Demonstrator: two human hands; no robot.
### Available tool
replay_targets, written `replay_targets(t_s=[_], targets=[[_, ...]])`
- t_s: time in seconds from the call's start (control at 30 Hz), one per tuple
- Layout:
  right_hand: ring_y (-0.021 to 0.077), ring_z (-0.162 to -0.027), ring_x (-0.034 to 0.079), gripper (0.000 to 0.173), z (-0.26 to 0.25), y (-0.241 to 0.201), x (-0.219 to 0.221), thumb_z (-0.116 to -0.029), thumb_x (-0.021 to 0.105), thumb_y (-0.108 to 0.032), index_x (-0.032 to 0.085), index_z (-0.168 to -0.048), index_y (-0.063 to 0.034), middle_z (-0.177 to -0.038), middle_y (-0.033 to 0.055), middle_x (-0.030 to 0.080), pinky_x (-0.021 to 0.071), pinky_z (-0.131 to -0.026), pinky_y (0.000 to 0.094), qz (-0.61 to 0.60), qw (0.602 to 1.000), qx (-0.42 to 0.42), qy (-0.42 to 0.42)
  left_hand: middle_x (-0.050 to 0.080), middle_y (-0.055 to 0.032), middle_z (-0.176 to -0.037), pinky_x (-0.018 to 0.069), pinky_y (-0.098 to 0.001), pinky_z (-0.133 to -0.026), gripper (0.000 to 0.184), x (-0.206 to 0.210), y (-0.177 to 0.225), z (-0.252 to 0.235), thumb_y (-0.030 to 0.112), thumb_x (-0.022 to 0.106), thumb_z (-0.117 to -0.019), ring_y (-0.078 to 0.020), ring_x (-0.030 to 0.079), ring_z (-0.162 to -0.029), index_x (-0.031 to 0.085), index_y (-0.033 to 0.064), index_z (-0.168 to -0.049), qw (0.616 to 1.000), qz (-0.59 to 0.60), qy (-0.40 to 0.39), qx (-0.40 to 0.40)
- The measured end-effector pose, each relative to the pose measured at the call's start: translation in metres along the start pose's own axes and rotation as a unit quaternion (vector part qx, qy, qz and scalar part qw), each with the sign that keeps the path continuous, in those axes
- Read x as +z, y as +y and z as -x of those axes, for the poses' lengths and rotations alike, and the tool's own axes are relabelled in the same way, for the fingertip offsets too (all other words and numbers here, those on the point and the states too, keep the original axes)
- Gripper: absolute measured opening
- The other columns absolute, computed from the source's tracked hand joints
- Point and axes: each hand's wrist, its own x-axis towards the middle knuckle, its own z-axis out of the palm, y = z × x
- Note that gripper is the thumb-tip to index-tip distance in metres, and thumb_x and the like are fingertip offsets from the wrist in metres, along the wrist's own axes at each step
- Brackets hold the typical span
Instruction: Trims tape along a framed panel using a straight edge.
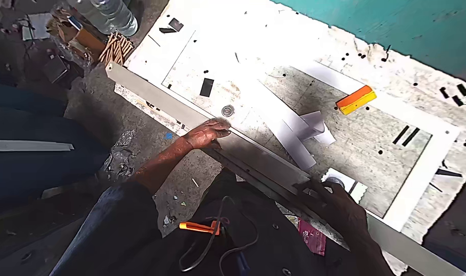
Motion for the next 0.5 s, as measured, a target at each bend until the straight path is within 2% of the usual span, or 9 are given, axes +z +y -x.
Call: replay_targets(t_s=[0.03,0.1,0.17,0.23,0.27,0.33,0.4,0.5], targets=[[0.0451,-0.092,0.069,0.071,0.002,-0.005,0.001,-0.0765,0.076,-0.062,0.067,-0.137,-0.0265,-0.13,0.0213,0.063,0.0528,-0.057,0.0615,-0.013,1.0,0.007,0.014,0.058,-0.0066,-0.147,0.0358,-0.0462,-0.119,0.054,0.005,-0.001,0.008,0.049,0.071,-0.0904,-0.025,0.05,-0.14,0.069,0.0178,-0.134,1.0,-0.013,0.024,-0.013],[0.0414,-0.091,0.07,0.066,0.011,-0.013,-0.001,-0.0796,0.077,-0.058,0.066,-0.138,-0.03,-0.133,0.0202,0.062,0.0554,-0.058,0.0584,-0.029,0.998,0.052,0.022,0.06,-0.0067,-0.144,0.0386,-0.0528,-0.113,0.059,0.013,0.002,0.011,0.061,0.065,-0.091,-0.0273,0.053,-0.135,0.068,0.0216,-0.135,0.997,-0.026,0.056,-0.043],[0.038,-0.094,0.07,0.064,0.026,-0.017,-0.004,-0.0835,0.077,-0.052,0.062,-0.142,-0.0299,-0.128,0.0178,0.065,0.0577,-0.065,0.0566,-0.051,0.993,0.102,0.016,0.063,-0.0127,-0.139,0.0405,-0.0602,-0.108,0.075,0.027,0.007,0.002,0.075,0.062,-0.0843,-0.0347,0.057,-0.129,0.068,0.0206,-0.134,0.993,-0.027,0.094,-0.059],[0.0336,-0.092,0.071,0.061,0.045,-0.013,0.003,-0.09,0.072,-0.048,0.058,-0.146,-0.0297,-0.123,0.0147,0.067,0.0584,-0.069,0.0538,-0.071,0.988,0.14,0.002,0.063,-0.0184,-0.137,0.0389,-0.0652,-0.104,0.089,0.043,0.015,-0.006,0.085,0.055,-0.0775,-0.0417,0.057,-0.127,0.067,0.0189,-0.136,0.99,-0.037,0.111,-0.075],[0.0307,-0.089,0.071,0.057,0.056,-0.01,0.011,-0.0916,0.071,-0.045,0.059,-0.145,-0.0297,-0.117,0.0128,0.069,0.0586,-0.069,0.0515,-0.081,0.985,0.15,0.019,0.064,-0.02,-0.135,0.038,-0.0659,-0.102,0.093,0.049,0.02,-0.009,0.087,0.052,-0.0753,-0.0438,0.057,-0.124,0.066,0.019,-0.137,0.989,-0.047,0.116,-0.081],[0.0286,-0.079,0.07,0.051,0.074,0.0,0.023,-0.0903,0.071,-0.032,0.064,-0.141,-0.0278,-0.106,0.0118,0.07,0.0567,-0.061,0.0489,-0.087,0.979,0.167,0.072,0.064,-0.0215,-0.132,0.0375,-0.0679,-0.099,0.097,0.057,0.035,-0.016,0.089,0.048,-0.0737,-0.0468,0.057,-0.122,0.064,0.0191,-0.139,0.987,-0.072,0.118,-0.087],[0.0299,-0.08,0.071,0.051,0.095,0.017,0.021,-0.0901,0.069,-0.025,0.064,-0.141,-0.0277,-0.107,0.0125,0.071,0.0571,-0.061,0.051,-0.093,0.971,0.212,0.065,0.064,-0.0202,-0.134,0.0344,-0.0673,-0.104,0.097,0.067,0.051,-0.027,0.088,0.047,-0.0754,-0.0468,0.055,-0.126,0.063,0.019,-0.141,0.987,-0.081,0.113,-0.079],[0.0293,-0.082,0.071,0.05,0.12,0.055,0.019,-0.0933,0.068,-0.033,0.063,-0.143,-0.0286,-0.108,0.0125,0.071,0.0582,-0.066,0.0507,-0.084,0.956,0.275,0.057,0.064,-0.0179,-0.134,0.0318,-0.0637,-0.108,0.096,0.08,0.073,-0.044,0.089,0.048,-0.0771,-0.0438,0.054,-0.127,0.062,0.0198,-0.142,0.987,-0.092,0.123,-0.056]])
